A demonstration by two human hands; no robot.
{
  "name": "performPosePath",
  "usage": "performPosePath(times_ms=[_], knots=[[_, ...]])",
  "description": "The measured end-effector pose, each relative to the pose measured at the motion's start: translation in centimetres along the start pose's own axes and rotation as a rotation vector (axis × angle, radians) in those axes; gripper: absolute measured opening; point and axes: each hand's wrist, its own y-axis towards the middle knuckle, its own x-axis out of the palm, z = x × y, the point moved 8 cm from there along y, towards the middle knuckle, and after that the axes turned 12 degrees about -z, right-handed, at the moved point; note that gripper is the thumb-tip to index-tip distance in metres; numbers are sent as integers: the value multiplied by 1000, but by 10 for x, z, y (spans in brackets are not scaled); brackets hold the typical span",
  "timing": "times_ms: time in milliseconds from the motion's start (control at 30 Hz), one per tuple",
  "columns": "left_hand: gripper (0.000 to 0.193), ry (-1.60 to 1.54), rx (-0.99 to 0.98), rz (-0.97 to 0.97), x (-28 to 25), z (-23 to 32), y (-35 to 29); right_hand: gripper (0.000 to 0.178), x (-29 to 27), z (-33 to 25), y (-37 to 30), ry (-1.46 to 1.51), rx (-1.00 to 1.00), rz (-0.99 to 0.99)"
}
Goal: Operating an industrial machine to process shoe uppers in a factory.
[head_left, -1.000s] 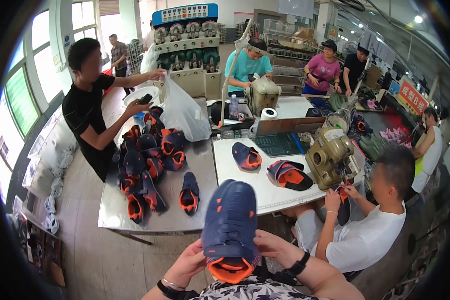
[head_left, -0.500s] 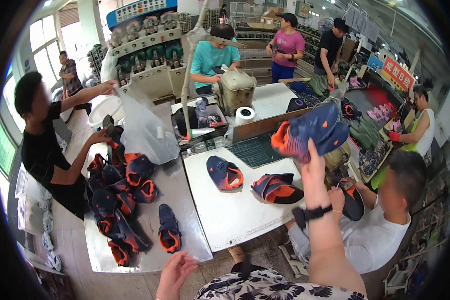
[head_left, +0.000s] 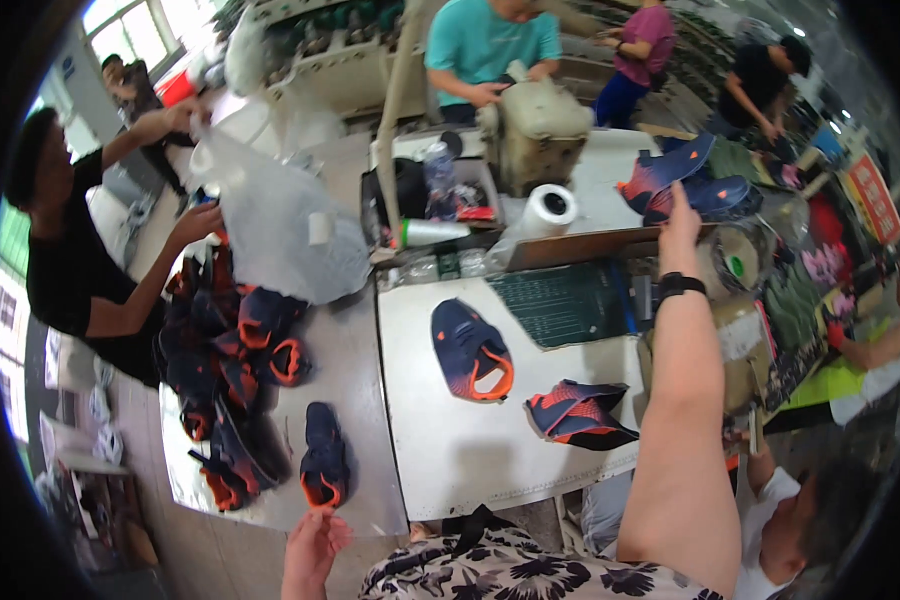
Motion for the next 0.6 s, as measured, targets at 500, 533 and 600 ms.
performPosePath(times_ms=[500, 533, 600], knots=[[19, 76, -93, 282, -67, 3, 6, 14, 15, 66, -170, 155, 264, -363], [19, 68, -107, 271, -70, 1, 8, 14, 35, 64, -211, 124, 316, -443], [22, 66, -106, 230, -76, 7, 14, 15, 58, 71, -280, 38, 406, -755]])
